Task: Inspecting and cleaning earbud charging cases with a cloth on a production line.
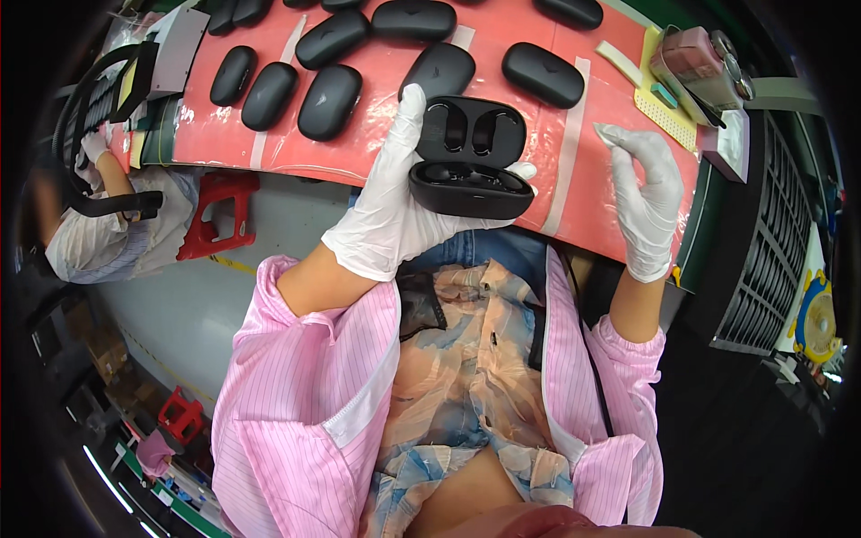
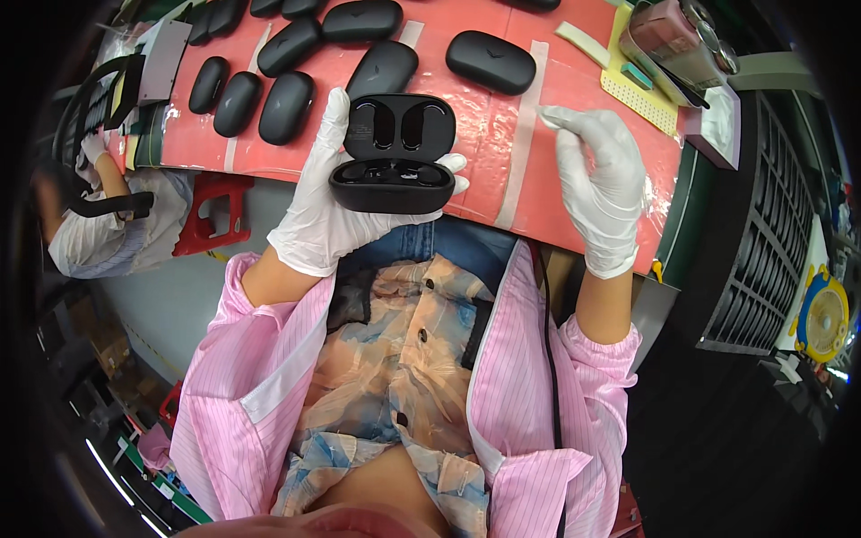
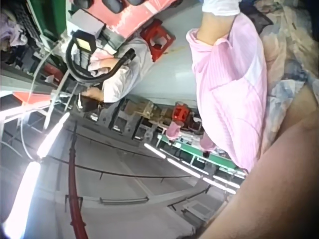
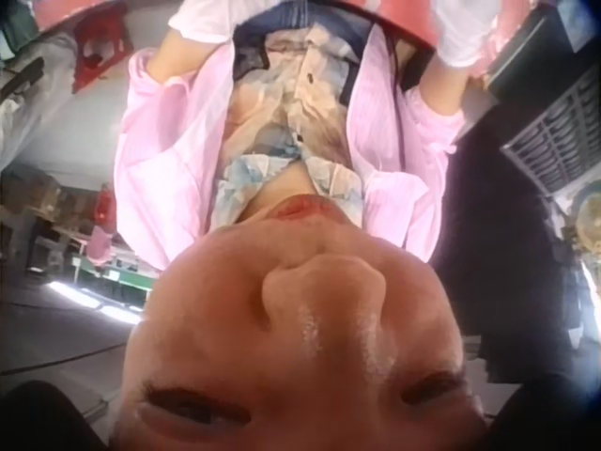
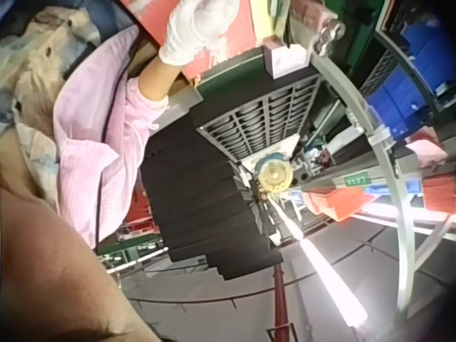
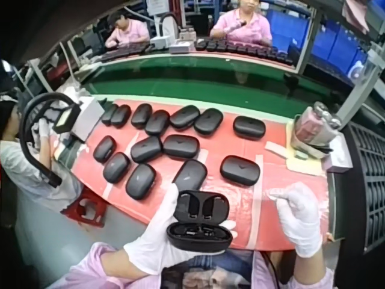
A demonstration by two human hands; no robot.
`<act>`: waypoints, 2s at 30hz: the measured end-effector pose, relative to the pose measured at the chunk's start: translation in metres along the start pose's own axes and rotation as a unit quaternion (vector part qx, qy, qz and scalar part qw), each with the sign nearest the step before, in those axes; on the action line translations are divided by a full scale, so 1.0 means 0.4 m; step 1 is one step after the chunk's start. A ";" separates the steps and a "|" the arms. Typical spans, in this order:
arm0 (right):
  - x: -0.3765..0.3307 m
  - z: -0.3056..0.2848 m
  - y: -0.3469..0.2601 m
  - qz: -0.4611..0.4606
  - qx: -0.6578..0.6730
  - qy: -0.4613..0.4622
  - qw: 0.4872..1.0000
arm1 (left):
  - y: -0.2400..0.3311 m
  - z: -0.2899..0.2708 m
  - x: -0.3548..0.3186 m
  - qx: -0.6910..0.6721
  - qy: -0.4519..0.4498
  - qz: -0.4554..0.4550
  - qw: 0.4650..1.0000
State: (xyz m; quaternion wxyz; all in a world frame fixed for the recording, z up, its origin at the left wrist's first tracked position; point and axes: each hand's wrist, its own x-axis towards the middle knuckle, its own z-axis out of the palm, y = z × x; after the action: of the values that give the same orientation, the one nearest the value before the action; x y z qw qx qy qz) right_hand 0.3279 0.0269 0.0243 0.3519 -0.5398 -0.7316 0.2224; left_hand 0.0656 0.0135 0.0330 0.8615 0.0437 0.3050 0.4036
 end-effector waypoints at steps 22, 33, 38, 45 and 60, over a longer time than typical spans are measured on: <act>-0.041 0.099 -0.072 0.067 0.152 0.113 0.980 | -0.025 0.002 -0.032 0.154 -0.031 0.107 0.982; -0.048 0.045 -0.116 -0.104 -0.061 -0.008 0.993 | -0.007 -0.016 -0.019 0.172 -0.076 0.037 0.981; -0.053 0.063 -0.118 -0.150 0.141 -0.190 0.960 | -0.025 -0.006 -0.018 0.344 -0.077 0.025 0.936; -0.053 0.088 -0.149 -0.176 0.130 -0.190 0.957 | 0.002 -0.027 -0.036 0.381 -0.167 0.061 0.907; -0.081 0.083 -0.035 0.029 0.103 0.126 0.986 | 0.022 -0.066 -0.018 0.164 -0.100 -0.003 0.981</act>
State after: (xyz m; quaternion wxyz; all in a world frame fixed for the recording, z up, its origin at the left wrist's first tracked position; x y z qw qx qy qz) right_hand 0.2993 -0.0065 0.0036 0.4883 -0.5456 -0.6387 0.2364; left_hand 0.0416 0.0096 0.0180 0.8701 0.2237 0.2795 0.3387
